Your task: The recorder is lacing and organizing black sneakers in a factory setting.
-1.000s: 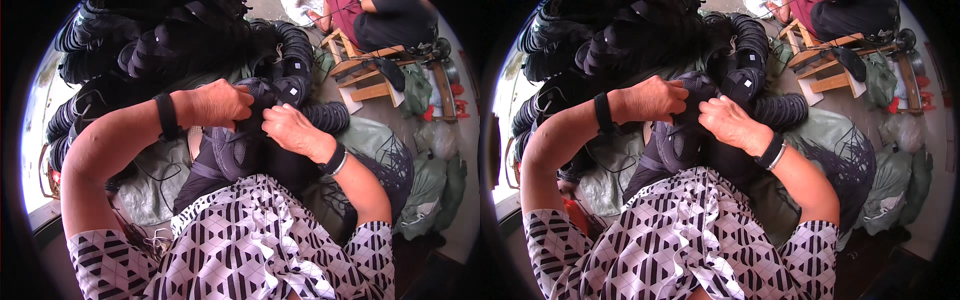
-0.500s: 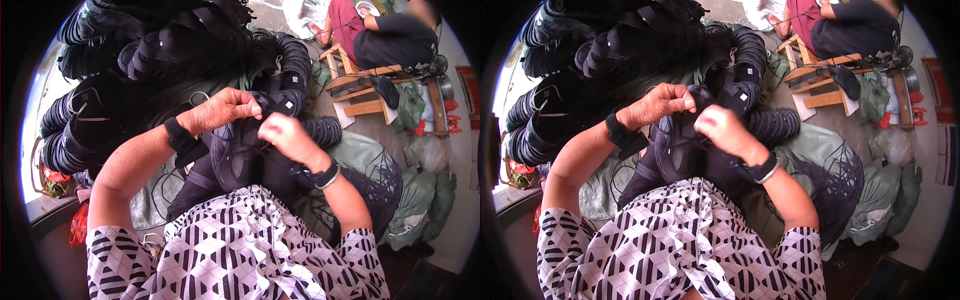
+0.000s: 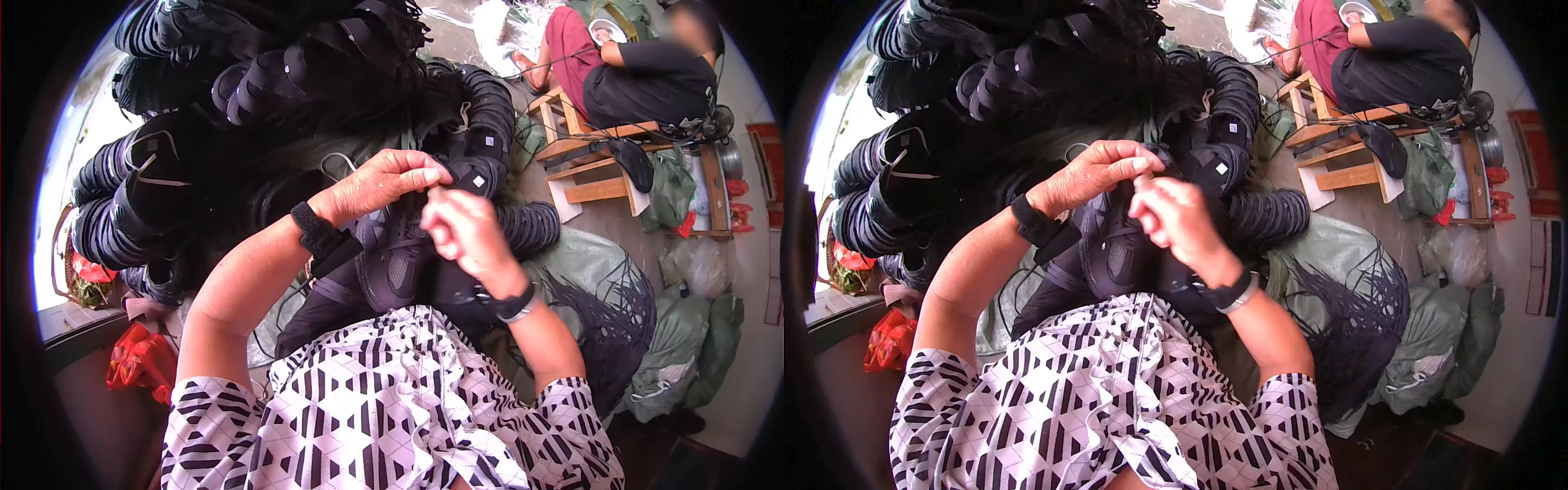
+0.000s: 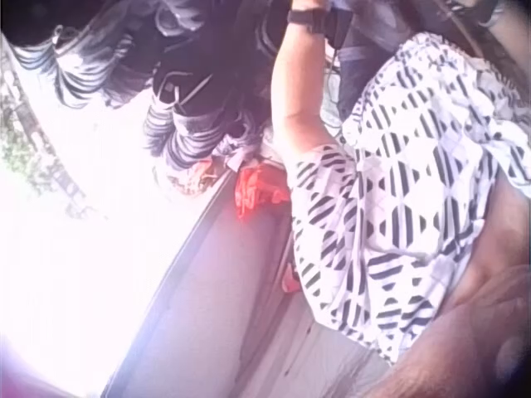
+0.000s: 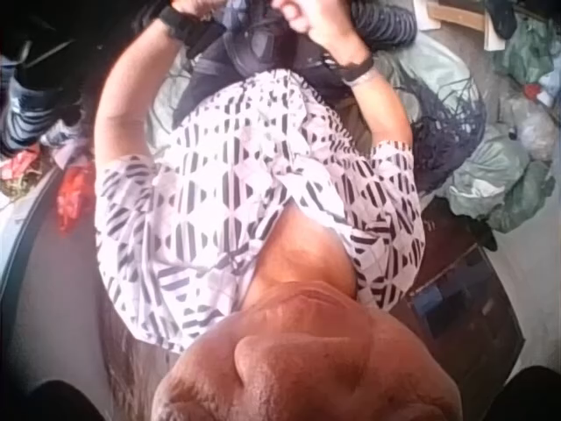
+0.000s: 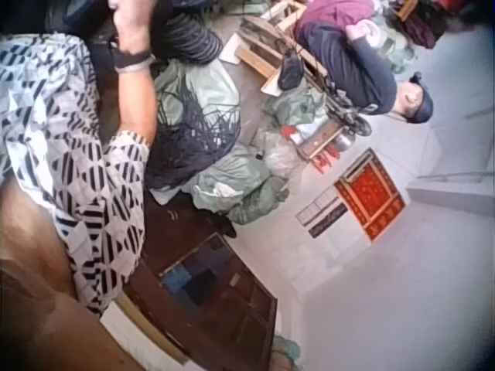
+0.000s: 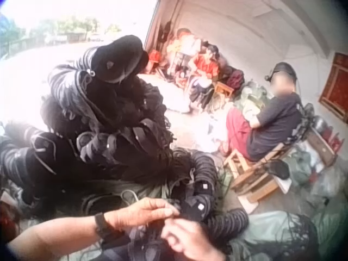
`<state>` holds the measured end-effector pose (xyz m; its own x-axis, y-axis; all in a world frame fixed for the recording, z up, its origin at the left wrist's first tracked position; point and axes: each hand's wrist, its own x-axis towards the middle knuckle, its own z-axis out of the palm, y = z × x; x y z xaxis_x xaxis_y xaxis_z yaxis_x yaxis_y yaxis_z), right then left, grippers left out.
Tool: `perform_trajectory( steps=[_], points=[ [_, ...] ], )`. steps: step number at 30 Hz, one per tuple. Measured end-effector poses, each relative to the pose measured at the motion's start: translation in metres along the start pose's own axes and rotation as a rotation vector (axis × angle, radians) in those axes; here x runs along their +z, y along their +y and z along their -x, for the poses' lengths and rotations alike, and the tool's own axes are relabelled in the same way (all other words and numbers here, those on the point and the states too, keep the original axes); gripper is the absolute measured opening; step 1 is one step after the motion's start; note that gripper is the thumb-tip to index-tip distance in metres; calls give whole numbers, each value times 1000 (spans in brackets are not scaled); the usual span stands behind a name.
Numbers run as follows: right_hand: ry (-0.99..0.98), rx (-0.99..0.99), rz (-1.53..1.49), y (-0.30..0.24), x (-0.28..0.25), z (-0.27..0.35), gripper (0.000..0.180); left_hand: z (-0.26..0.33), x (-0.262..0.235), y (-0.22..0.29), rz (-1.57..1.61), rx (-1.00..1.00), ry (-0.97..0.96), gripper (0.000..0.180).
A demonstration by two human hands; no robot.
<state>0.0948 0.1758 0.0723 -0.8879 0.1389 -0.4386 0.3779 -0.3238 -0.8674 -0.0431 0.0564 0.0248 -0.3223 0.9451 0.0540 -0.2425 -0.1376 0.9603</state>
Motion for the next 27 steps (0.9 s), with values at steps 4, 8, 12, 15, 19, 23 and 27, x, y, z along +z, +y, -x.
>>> perform_trajectory(
  steps=[4, 8, 12, 15, 19, 23, 27],
  points=[
    [-209, -579, -98, -77, -8, 49, 32, 7, 4, 2, -623, 195, 23, 29],
    [-106, -525, -17, -66, -11, 55, 37, 5, 45, 28, -736, 330, -122, 33],
    [-82, -512, -58, -50, -15, 66, 35, 9, 51, 25, -642, 341, -36, 23],
    [36, -506, -437, -34, -63, 69, 29, 18, 7, 29, -309, 178, 406, 34],
    [391, -531, -770, -6, -236, 118, 27, 79, -105, 12, 597, 236, 991, 31],
    [627, -649, -769, 30, -352, 188, 27, 147, -157, 2, 514, 165, 1087, 31],
    [947, -343, -410, 45, -309, 149, 24, 131, -66, 35, -1, -17, 857, 28]
  ],
)
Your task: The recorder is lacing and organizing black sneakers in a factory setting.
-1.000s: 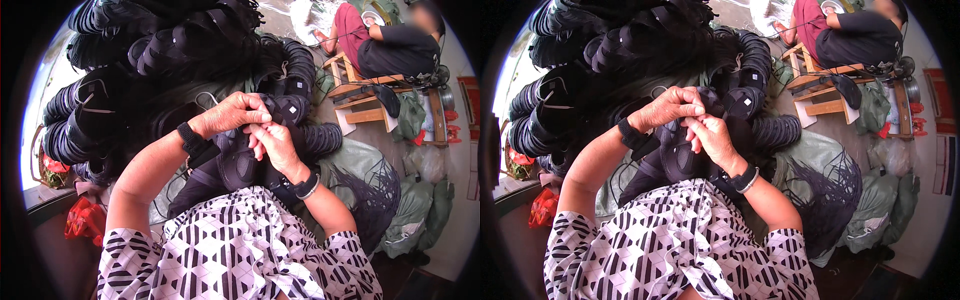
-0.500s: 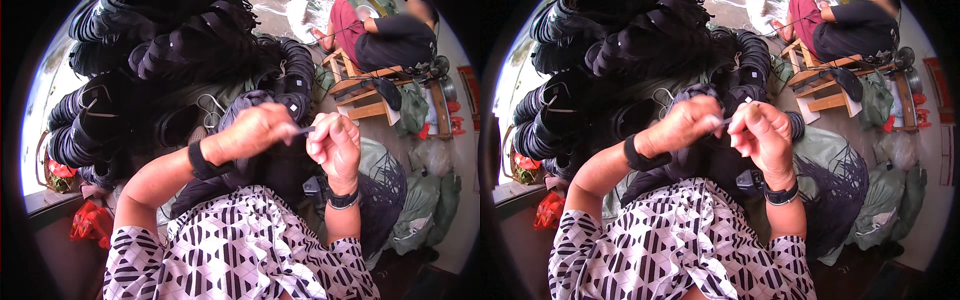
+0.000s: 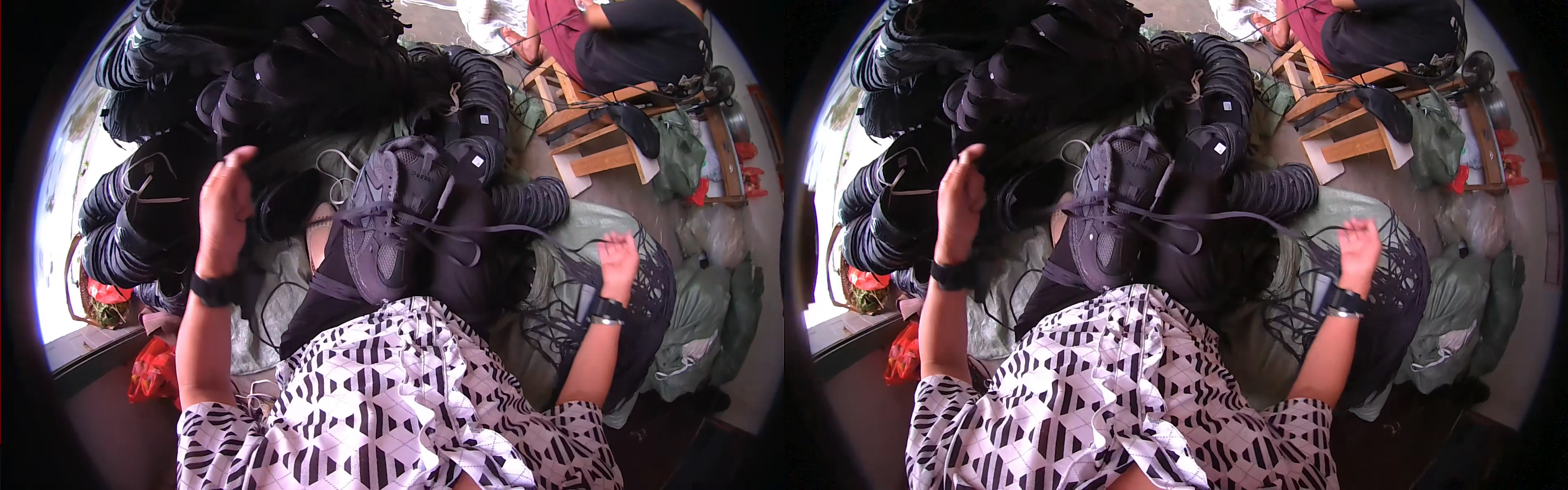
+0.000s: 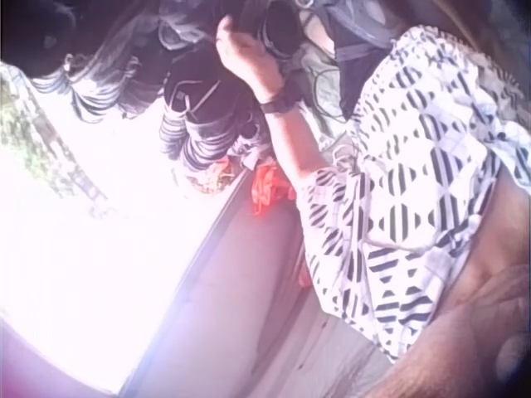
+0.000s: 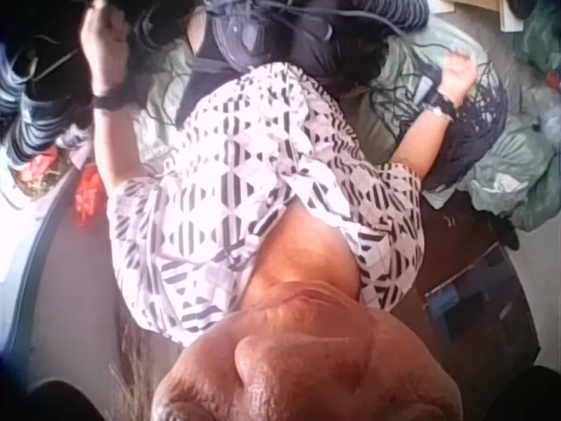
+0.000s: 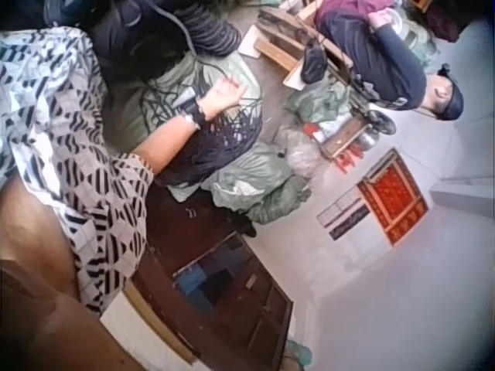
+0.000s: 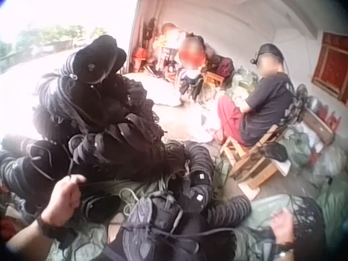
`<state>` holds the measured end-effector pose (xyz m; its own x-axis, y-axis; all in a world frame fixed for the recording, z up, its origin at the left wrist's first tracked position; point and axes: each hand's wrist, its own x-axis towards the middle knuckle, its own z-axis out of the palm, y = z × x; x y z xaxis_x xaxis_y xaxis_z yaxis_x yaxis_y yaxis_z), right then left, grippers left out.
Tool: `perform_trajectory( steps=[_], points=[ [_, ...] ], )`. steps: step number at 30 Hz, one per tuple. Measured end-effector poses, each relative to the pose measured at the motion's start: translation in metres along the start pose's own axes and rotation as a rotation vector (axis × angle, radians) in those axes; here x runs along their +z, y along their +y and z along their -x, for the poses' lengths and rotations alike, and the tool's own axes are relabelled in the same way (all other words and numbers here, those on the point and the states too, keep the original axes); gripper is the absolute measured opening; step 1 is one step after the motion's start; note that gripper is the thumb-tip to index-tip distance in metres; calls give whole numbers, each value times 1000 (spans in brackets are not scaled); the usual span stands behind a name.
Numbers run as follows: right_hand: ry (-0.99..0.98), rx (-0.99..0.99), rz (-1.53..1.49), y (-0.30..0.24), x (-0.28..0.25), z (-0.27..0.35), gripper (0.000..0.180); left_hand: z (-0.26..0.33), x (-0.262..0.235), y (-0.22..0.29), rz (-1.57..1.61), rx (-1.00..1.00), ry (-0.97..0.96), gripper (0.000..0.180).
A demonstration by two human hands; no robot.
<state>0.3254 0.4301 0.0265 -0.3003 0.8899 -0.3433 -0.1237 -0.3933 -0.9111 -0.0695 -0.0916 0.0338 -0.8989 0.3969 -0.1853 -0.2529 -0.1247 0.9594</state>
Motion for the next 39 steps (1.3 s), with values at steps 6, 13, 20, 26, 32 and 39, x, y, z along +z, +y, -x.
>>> perform_trajectory(
  steps=[6, 13, 20, 26, 32, 39],
  points=[
    [-660, -162, 439, 64, 170, 77, 33, 52, 115, -12, -1077, 884, -473, 24],
    [-1065, -99, 972, 88, 243, 139, 30, 41, 130, -24, -1249, 964, -583, 18],
    [-963, 239, 493, 94, 226, 104, 30, 18, 121, -11, -1323, 688, -696, 15],
    [-691, 610, 83, 108, 184, 70, 21, 4, 104, -21, -661, 37, -956, 19],
    [-391, 581, -175, 102, 149, 49, 20, 8, 101, -20, -339, -225, -804, 17],
    [-457, 536, -109, 90, 148, 54, 21, 22, 121, -43, -519, 174, -505, 17]
  ],
)
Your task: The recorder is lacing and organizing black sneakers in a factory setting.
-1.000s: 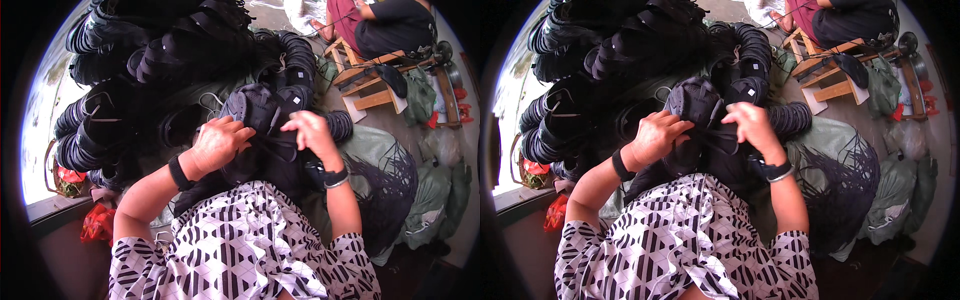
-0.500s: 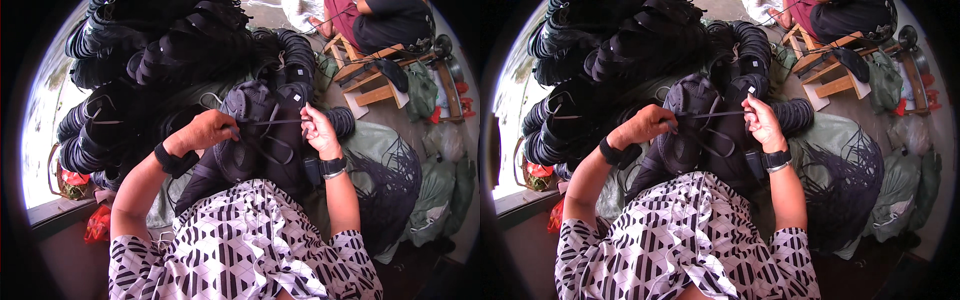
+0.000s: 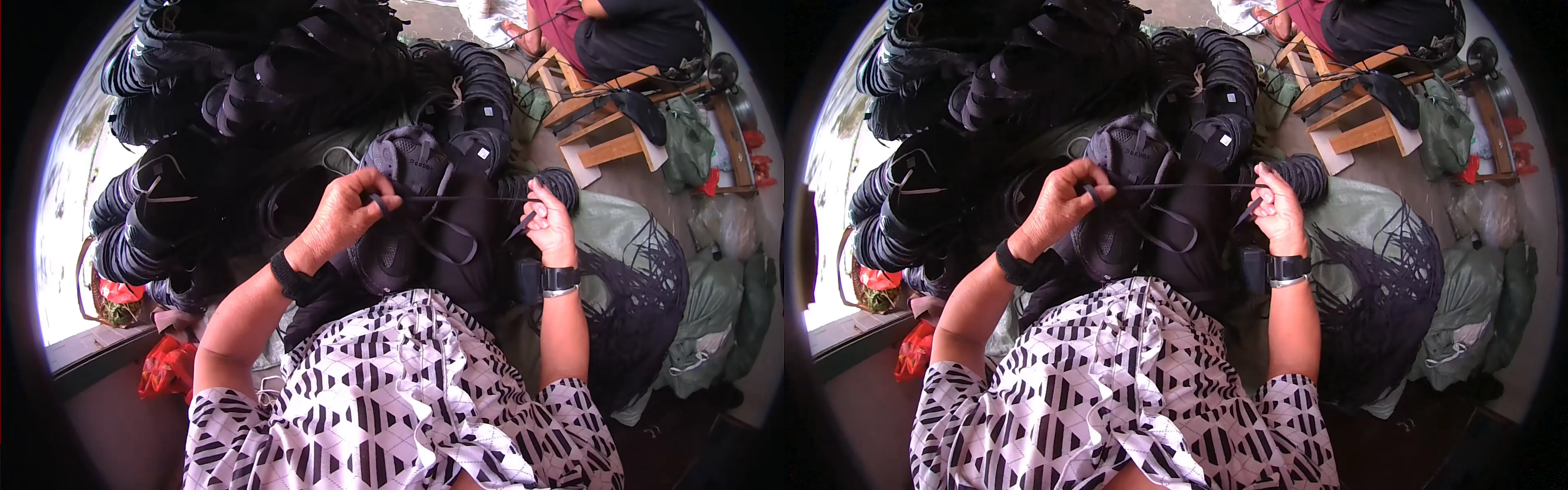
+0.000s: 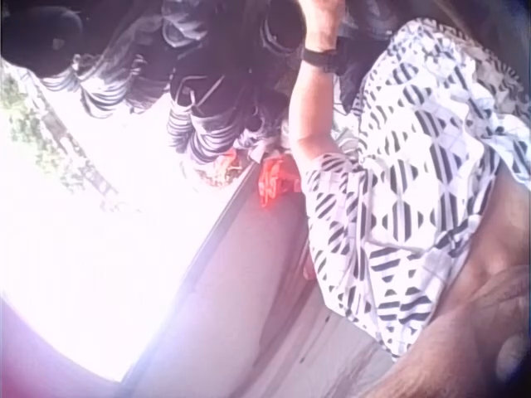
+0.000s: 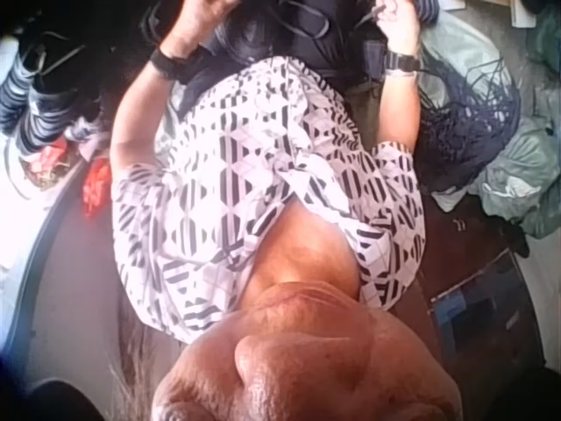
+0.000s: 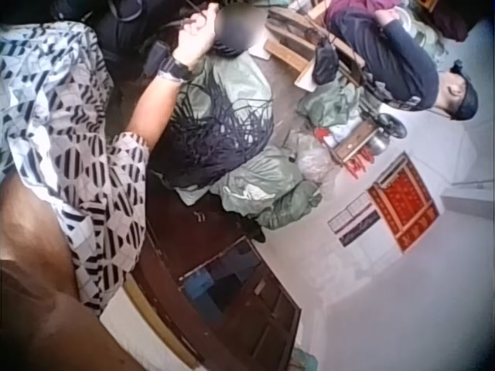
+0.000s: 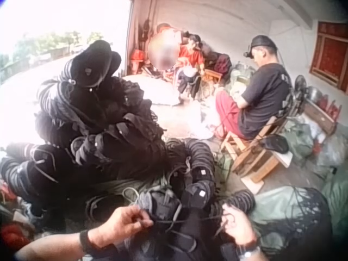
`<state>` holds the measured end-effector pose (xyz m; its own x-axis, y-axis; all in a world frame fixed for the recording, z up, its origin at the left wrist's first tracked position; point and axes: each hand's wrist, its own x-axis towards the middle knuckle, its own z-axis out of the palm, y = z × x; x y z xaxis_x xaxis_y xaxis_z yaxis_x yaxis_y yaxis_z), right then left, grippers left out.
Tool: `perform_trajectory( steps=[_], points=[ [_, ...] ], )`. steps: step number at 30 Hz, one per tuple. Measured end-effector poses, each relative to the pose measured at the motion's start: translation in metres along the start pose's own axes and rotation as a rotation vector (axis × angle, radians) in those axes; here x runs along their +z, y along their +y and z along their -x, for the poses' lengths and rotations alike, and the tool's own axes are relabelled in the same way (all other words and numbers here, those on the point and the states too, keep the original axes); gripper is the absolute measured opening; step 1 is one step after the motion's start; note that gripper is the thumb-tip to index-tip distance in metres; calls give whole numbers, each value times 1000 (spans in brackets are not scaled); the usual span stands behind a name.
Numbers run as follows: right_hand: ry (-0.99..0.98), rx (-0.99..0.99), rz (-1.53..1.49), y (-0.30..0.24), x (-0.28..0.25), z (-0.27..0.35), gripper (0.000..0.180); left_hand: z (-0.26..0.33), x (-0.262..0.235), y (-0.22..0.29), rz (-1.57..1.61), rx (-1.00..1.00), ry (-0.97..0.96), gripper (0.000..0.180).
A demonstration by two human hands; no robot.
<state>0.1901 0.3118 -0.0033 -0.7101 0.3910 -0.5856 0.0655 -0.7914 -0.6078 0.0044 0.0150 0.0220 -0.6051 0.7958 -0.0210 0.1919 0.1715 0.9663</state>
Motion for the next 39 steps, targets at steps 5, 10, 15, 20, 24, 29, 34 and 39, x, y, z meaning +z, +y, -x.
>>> perform_trajectory(
  steps=[5, 10, 15, 20, 24, 29, 34, 39],
  points=[
    [82, -62, -110, -20, -10, 10, 20, 3, -1, -16, -120, 121, 177, 24],
    [206, -157, 268, -24, -37, 1, 22, 17, -8, -39, -177, 39, 177, 24],
    [135, -548, 742, 9, 34, 41, 30, 27, -11, -36, -228, -54, 161, 20],
    [-340, -118, 1101, 72, 98, 72, 32, 23, -10, -40, -235, 13, 334, 15],
    [-456, 68, 1025, 66, 96, 70, 30, 14, -22, -37, 333, -38, 259, 10],
    [-399, -142, 991, 31, 90, 70, 14, 10, -53, -9, 741, -217, 225, 16],
    [-490, -229, 1048, 23, 87, 56, 15, -17, -96, -10, 902, -95, 452, 17],
    [-399, -425, 1028, 53, 94, 36, 13, -19, -126, -20, 924, -102, 411, 8]
  ],
)
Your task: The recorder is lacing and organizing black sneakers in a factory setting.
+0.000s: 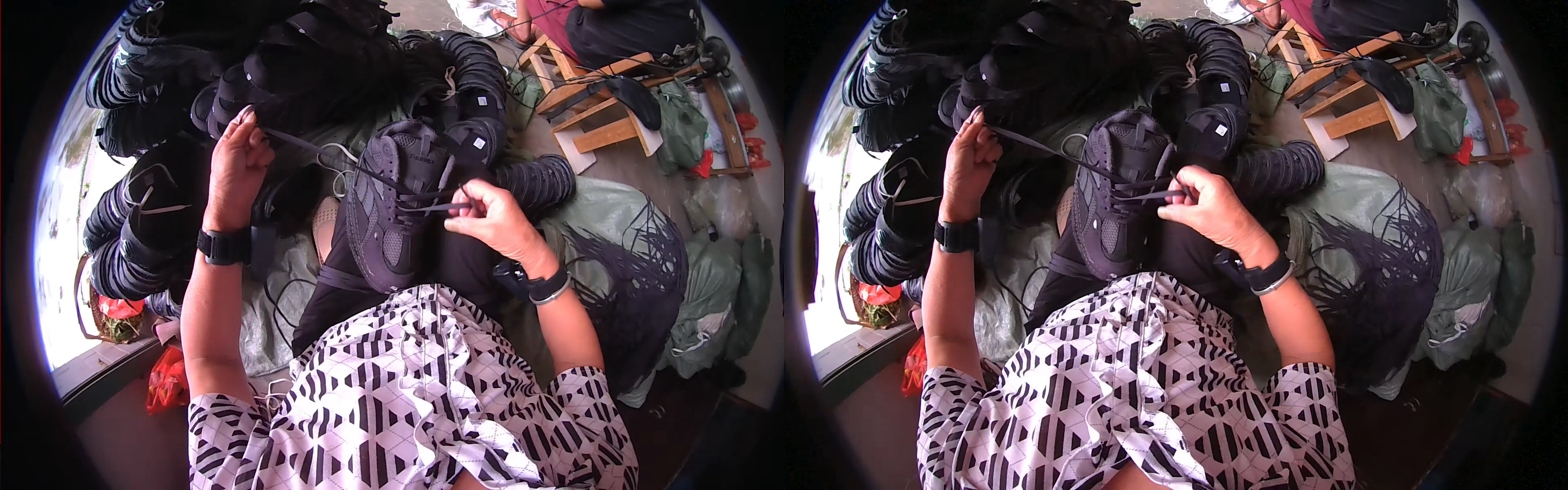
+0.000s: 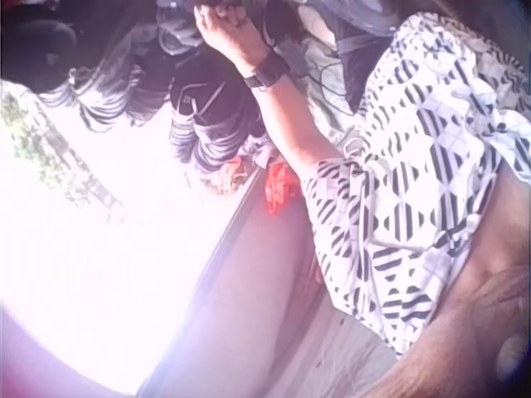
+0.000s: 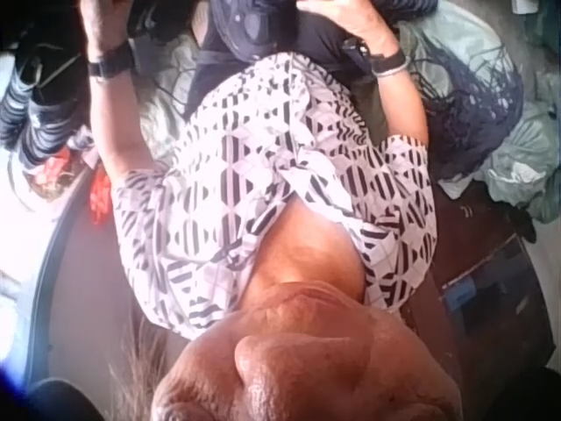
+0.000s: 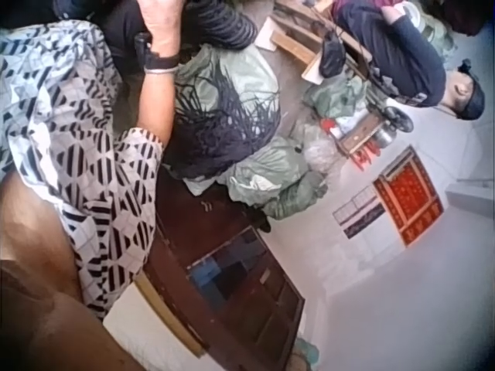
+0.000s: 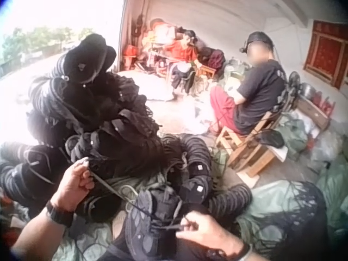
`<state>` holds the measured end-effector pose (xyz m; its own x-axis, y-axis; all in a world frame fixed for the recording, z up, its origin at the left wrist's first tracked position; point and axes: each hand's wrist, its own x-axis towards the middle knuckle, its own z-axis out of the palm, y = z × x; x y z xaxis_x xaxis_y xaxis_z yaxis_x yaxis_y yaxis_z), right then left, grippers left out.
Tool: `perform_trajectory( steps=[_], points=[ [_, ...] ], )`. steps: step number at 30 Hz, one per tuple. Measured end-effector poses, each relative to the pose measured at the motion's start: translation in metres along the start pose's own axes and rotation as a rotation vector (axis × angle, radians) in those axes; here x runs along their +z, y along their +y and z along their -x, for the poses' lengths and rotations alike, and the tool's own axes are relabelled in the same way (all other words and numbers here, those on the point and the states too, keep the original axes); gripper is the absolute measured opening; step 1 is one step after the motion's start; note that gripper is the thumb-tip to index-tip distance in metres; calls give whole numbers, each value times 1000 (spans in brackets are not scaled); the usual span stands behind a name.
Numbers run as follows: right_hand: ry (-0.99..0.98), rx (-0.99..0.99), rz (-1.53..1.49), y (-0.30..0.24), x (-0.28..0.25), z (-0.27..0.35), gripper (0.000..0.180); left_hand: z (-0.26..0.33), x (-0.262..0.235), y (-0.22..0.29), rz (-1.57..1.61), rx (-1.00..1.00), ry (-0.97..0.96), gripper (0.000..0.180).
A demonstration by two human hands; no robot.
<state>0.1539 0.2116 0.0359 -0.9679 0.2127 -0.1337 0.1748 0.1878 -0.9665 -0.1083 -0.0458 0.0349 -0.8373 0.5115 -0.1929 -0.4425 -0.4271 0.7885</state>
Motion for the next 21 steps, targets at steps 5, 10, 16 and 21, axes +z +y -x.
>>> perform_trajectory(
  steps=[5, 10, 16, 21],
  points=[
    [308, 27, -164, 1, 9, -11, 9, 8, -16, -3, -1, -17, 16, 8],
    [207, 124, -538, -8, 8, -7, 8, 9, -11, -4, 13, -21, 88, 5],
    [-135, 413, -308, -2, -8, -2, 12, 0, -12, 20, -72, 42, 89, 7],
    [94, 166, -414, -13, 13, -4, 12, -23, -55, 66, -62, 206, 5, 9]
  ],
)
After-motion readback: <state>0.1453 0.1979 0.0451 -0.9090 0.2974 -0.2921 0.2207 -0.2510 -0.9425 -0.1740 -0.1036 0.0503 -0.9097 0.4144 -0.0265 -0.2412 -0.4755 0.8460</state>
